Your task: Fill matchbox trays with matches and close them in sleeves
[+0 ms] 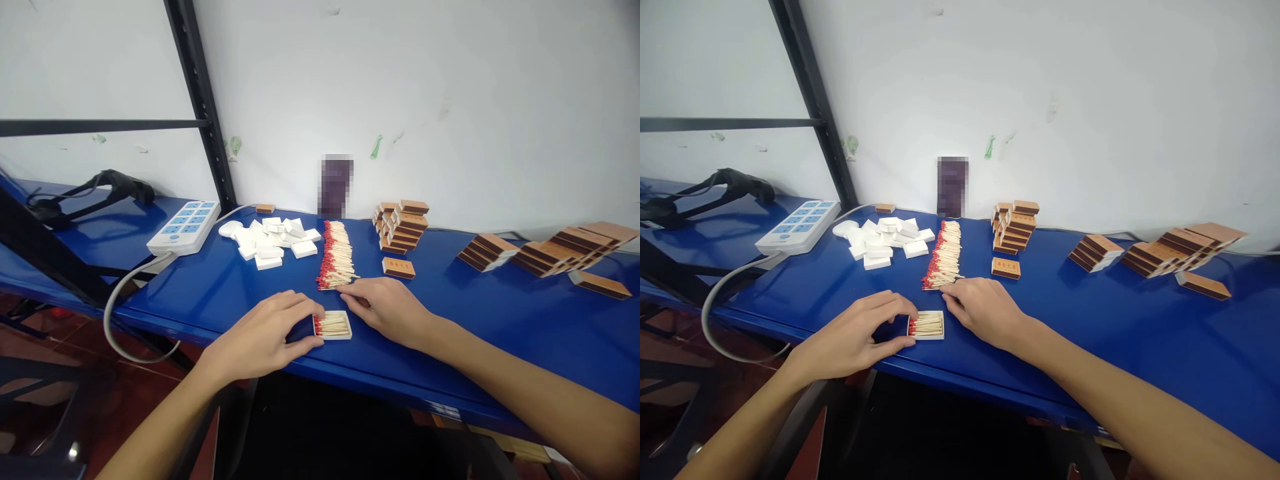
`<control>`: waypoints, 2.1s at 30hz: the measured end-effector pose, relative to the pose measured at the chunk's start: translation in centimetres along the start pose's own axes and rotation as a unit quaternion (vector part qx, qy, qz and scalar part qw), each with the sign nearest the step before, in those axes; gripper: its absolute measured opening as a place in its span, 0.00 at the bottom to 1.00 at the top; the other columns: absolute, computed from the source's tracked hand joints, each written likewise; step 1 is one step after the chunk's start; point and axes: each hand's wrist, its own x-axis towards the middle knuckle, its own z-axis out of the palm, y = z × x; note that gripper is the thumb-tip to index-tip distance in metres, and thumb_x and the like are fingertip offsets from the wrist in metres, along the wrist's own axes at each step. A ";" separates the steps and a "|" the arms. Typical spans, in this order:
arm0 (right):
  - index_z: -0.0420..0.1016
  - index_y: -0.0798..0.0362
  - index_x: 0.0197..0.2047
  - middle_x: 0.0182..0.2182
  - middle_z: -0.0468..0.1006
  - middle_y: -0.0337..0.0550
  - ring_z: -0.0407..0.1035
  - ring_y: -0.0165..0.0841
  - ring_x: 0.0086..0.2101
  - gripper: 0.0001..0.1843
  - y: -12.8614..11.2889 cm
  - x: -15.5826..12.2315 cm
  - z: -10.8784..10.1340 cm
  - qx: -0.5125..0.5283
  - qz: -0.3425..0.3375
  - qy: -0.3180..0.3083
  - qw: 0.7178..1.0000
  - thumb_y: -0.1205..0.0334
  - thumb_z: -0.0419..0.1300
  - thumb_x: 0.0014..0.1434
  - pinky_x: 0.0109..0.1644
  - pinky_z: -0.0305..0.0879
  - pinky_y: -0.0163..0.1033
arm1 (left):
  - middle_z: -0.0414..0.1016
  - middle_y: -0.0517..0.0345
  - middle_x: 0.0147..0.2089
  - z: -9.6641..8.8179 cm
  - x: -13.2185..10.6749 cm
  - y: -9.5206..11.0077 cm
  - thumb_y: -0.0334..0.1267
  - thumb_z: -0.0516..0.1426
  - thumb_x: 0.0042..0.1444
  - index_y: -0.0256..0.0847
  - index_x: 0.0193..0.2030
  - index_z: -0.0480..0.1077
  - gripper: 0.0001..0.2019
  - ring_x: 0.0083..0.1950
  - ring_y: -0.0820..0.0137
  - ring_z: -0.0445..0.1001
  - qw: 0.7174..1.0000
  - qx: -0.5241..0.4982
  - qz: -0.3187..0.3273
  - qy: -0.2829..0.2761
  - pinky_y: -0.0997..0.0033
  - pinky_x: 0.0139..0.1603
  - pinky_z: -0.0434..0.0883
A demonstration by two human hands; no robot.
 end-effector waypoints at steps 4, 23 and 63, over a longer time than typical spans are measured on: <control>0.79 0.51 0.44 0.35 0.82 0.44 0.73 0.36 0.34 0.16 -0.1 0.0 0.0 -0.001 0.009 -0.010 1.000 0.61 0.50 0.66 0.35 0.61 0.38 | 0.73 0.56 0.48 0.0 0.0 0.0 0.41 0.57 0.63 0.44 0.51 0.68 0.11 0.48 0.64 0.71 1.000 -0.001 -0.004 0.003 0.65 0.48 0.69; 0.78 0.53 0.38 0.18 0.66 0.33 0.57 0.27 0.20 0.10 -0.4 0.3 -0.2 0.110 0.058 0.004 0.992 0.60 0.56 0.62 0.28 0.51 0.34 | 0.72 0.55 0.47 0.1 -0.1 -0.1 0.42 0.56 0.64 0.45 0.52 0.67 0.12 0.48 0.63 0.70 1.000 0.000 -0.006 -0.005 0.64 0.48 0.68; 0.75 0.52 0.44 0.36 0.75 0.44 0.68 0.33 0.35 0.11 0.9 -0.4 -0.3 0.068 -0.038 0.015 0.997 0.63 0.52 0.66 0.39 0.61 0.38 | 0.73 0.56 0.49 0.4 -0.1 -0.4 0.42 0.57 0.64 0.46 0.57 0.65 0.16 0.49 0.65 0.70 1.000 -0.005 0.003 0.000 0.64 0.50 0.68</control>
